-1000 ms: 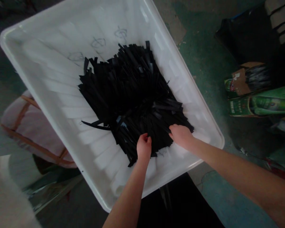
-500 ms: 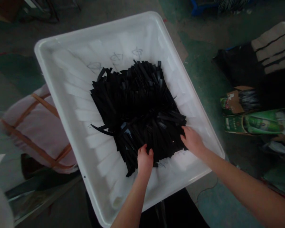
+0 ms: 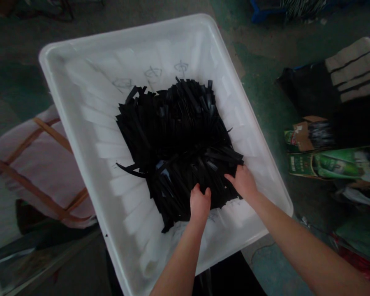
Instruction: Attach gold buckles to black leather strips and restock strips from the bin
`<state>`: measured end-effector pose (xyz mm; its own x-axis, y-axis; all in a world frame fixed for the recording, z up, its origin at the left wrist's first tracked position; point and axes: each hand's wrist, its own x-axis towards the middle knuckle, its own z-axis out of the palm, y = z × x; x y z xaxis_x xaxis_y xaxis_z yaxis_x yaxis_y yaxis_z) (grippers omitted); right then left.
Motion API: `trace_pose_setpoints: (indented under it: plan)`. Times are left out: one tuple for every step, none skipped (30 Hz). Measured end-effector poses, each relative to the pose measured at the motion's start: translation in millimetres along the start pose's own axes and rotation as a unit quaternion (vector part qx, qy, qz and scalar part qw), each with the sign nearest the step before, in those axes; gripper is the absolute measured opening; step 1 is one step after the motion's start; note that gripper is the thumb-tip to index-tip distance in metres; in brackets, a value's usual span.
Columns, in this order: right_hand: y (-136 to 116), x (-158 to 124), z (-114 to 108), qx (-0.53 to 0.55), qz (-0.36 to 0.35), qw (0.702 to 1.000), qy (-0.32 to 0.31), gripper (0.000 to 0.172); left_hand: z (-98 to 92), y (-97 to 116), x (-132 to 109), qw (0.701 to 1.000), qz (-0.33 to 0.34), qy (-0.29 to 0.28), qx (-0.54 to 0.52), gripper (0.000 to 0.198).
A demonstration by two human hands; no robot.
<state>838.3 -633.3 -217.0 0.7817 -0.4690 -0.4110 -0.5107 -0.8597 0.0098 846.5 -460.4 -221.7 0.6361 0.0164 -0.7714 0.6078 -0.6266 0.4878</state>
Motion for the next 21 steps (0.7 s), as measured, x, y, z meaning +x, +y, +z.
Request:
trace_pose_setpoints:
  plan:
    - [-1,2,1,-0.003,0.01,1.0,-0.006,0.056,0.3,2,2,1.0,-0.007,-0.007,0.002,0.044]
    - [-2,3,2,-0.004,0.017,1.0,-0.012,0.058,0.7,4,4,1.0,-0.015,-0.013,0.004,0.044]
    - [-3,4,3,-0.003,0.021,1.0,-0.017,0.06,1.4,6,6,1.0,-0.023,-0.018,0.005,0.045]
    - [-4,5,3,-0.002,0.024,0.999,-0.021,0.062,2.4,8,8,0.999,-0.032,-0.023,0.004,0.045]
    - [-5,5,4,0.0,0.024,0.999,-0.026,0.063,3.7,9,10,0.999,-0.041,-0.028,0.001,0.046]
    - [-7,5,5,0.001,0.021,0.999,-0.03,0.062,5.4,10,13,0.998,-0.05,-0.031,-0.003,0.046]
    - [-8,5,6,0.002,0.019,0.999,-0.033,0.062,7.4,11,15,0.998,-0.059,-0.033,-0.008,0.047]
    - [-10,4,6,0.003,0.018,0.999,-0.036,0.06,9.5,11,16,0.997,-0.068,-0.033,-0.013,0.049]
    - [-11,2,7,0.004,0.016,0.999,-0.038,0.058,11.8,12,18,0.996,-0.076,-0.032,-0.019,0.051]
    - [-13,1,7,0.007,0.016,0.999,-0.04,0.056,14.1,12,19,0.996,-0.082,-0.029,-0.025,0.054]
    - [-14,0,8,0.01,0.016,0.999,-0.042,0.054,16.3,12,20,0.995,-0.088,-0.026,-0.03,0.056]
    - [-14,-1,9,0.015,0.019,0.999,-0.045,0.053,18.4,12,20,0.995,-0.092,-0.021,-0.036,0.058]
    - [-15,-2,10,0.021,0.022,0.998,-0.049,0.053,20.5,12,20,0.994,-0.095,-0.017,-0.043,0.058]
    - [-15,-2,11,0.028,0.027,0.998,-0.054,0.054,22.7,13,19,0.994,-0.097,-0.012,-0.049,0.058]
    - [-15,-2,11,0.036,0.033,0.997,-0.06,0.055,24.9,14,18,0.993,-0.099,-0.008,-0.056,0.059]
    - [-14,-1,12,0.044,0.039,0.996,-0.066,0.056,27.1,15,17,0.993,-0.102,-0.003,-0.062,0.059]
    - [-13,0,12,0.053,0.044,0.995,-0.074,0.058,29.3,16,16,0.992,-0.105,0.002,-0.067,0.06]
    - [-12,2,12,0.062,0.048,0.994,-0.082,0.06,31.5,17,15,0.991,-0.11,0.006,-0.071,0.062]
    - [-11,3,12,0.071,0.051,0.992,-0.09,0.061,33.4,19,15,0.99,-0.116,0.01,-0.076,0.063]
    - [-11,3,12,0.081,0.05,0.991,-0.097,0.061,35.1,20,15,0.989,-0.121,0.014,-0.08,0.065]
    - [-11,3,12,0.09,0.048,0.99,-0.103,0.061,36.4,21,15,0.988,-0.127,0.015,-0.085,0.066]
